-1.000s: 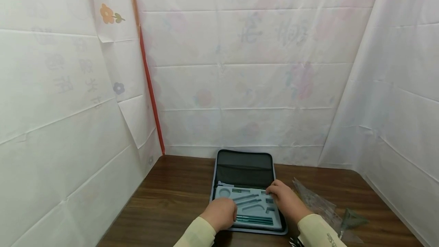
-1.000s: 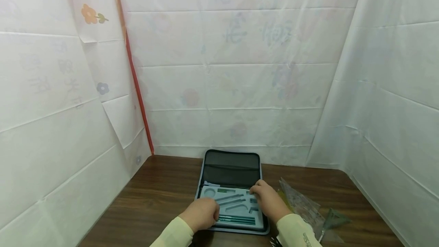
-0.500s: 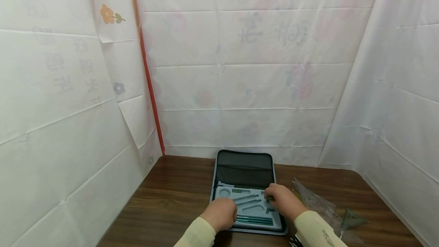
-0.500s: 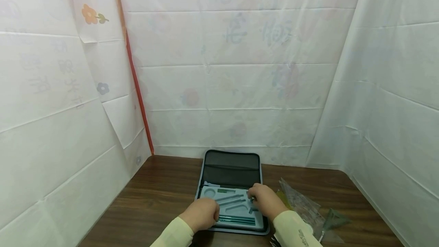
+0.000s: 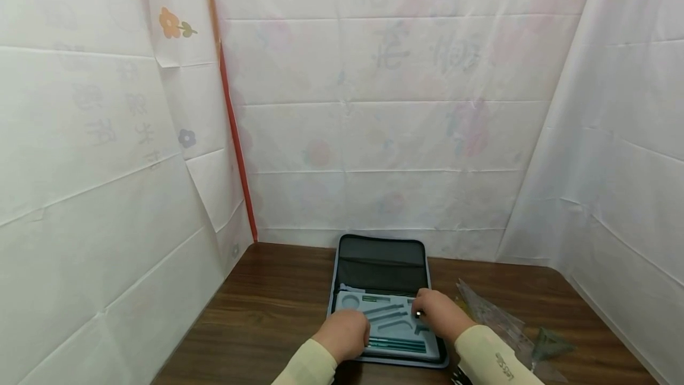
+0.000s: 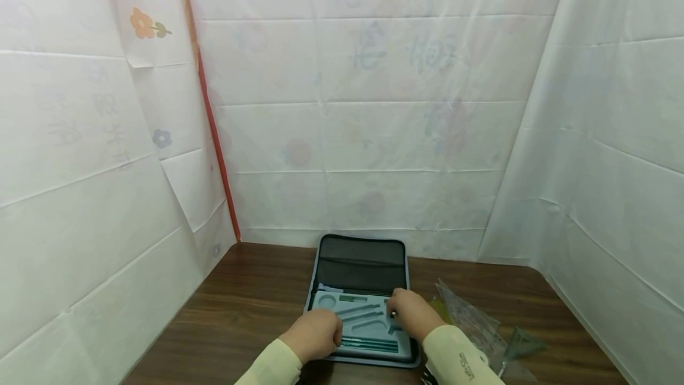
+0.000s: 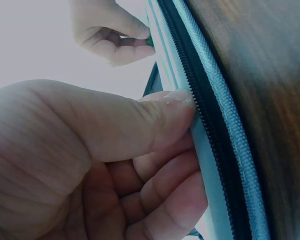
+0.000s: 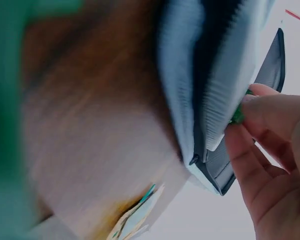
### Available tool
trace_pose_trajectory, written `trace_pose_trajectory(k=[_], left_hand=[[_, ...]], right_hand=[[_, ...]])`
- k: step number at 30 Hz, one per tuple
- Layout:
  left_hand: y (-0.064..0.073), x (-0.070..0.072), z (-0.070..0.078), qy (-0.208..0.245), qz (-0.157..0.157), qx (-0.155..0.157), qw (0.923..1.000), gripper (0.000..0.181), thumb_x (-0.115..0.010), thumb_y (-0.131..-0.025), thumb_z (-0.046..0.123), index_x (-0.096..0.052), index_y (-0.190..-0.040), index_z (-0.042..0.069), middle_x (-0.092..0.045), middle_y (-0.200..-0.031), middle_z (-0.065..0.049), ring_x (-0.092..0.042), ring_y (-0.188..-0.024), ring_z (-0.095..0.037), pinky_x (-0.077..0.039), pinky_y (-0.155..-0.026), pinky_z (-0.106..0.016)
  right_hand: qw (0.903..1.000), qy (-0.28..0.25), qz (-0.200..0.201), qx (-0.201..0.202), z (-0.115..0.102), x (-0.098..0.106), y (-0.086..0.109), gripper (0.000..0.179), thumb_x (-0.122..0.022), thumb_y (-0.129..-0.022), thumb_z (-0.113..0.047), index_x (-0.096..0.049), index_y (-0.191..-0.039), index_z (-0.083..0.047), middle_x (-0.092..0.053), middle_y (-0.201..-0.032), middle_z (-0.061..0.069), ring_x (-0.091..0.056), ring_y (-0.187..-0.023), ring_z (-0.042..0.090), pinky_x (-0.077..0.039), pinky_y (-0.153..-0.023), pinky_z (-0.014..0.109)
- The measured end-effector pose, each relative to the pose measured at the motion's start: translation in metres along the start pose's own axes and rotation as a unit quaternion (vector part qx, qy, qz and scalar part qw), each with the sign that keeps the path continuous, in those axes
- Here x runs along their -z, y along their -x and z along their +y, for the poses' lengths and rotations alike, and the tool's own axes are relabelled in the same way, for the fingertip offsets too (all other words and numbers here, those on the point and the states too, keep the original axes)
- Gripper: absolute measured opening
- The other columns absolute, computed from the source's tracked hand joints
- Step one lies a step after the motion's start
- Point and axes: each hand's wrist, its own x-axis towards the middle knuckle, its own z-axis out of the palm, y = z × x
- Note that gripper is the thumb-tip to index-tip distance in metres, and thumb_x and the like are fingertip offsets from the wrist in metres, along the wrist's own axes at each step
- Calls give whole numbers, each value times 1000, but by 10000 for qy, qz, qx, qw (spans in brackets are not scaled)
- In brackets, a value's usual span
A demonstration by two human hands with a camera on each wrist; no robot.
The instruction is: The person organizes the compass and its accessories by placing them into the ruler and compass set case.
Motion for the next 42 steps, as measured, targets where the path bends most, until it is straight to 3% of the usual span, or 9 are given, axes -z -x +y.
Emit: trace_pose_trajectory(k=[11,19,24,27,31,34,39,42], left_hand=[[-3,-1,-2,112,-77,35,9999,34,-78,-91,10,-66,-62,24,-58,-63,15,-47,-58,-4,-45,-58,-24],[-2,0,-2,48,2,37,10000,28,-78,-91,11,-70,-67,24,-61,-67,15,-50,-61,-3,-48,-60,-24],[1,-1,-1,87,-18,65,9999,29,-77,-90,8,-68,-66,23,-59,-66,15,-49,-60,-3,-46,-58,-24],[3,-1,0,50,-3,57,10000,28,-77,-90,9,-68,-67,23,-60,-67,15,-49,-61,-3,-46,-59,-24],[4,-2,2,-20,55,14,10000,27,-78,-90,10,-69,-68,23,-61,-67,14,-50,-62,-3,-47,-60,-24],[4,-2,3,-49,95,-7,9999,28,-79,-89,11,-69,-67,23,-61,-67,14,-49,-61,-3,-47,-59,-24],[2,-2,2,-139,96,19,9999,27,-79,-89,11,-70,-67,24,-62,-66,14,-50,-61,-3,-48,-59,-24],[1,-1,1,-159,73,48,9998,28,-78,-90,11,-69,-66,23,-61,-65,14,-48,-60,-3,-46,-58,-25]], right_hand=[[9991,230,12,-370,3,-4,-5,20,-80,-90,1,-80,-89,-19,-71,-87,-6,-65,-78,8,-57,-70,31],[9973,-126,-365,-627,-4,2,-4,20,-73,-94,4,-82,-89,-14,-78,-90,-1,-69,-81,14,-59,-72,38],[9937,-430,-746,-712,-15,11,9,19,-70,-98,0,-80,-109,-11,-73,-107,1,-69,-97,19,-59,-85,45],[9908,-591,-691,-997,-21,18,21,25,-70,-99,-3,-76,-123,-9,-70,-117,5,-68,-107,28,-57,-91,52],[9821,-530,-203,-1798,-25,33,44,26,-72,-98,-6,-75,-124,-9,-73,-118,8,-70,-106,30,-57,-88,55],[9676,-496,-38,-2475,-22,46,67,27,-72,-99,-10,-74,-126,-8,-75,-114,7,-71,-99,27,-58,-83,53],[9420,-707,-250,-3270,-10,53,106,34,-71,-100,-17,-70,-129,2,-76,-108,10,-72,-95,29,-58,-80,53],[9377,-784,-418,-3358,-1,43,121,36,-74,-97,-18,-70,-126,3,-75,-110,15,-72,-97,35,-58,-82,55]])
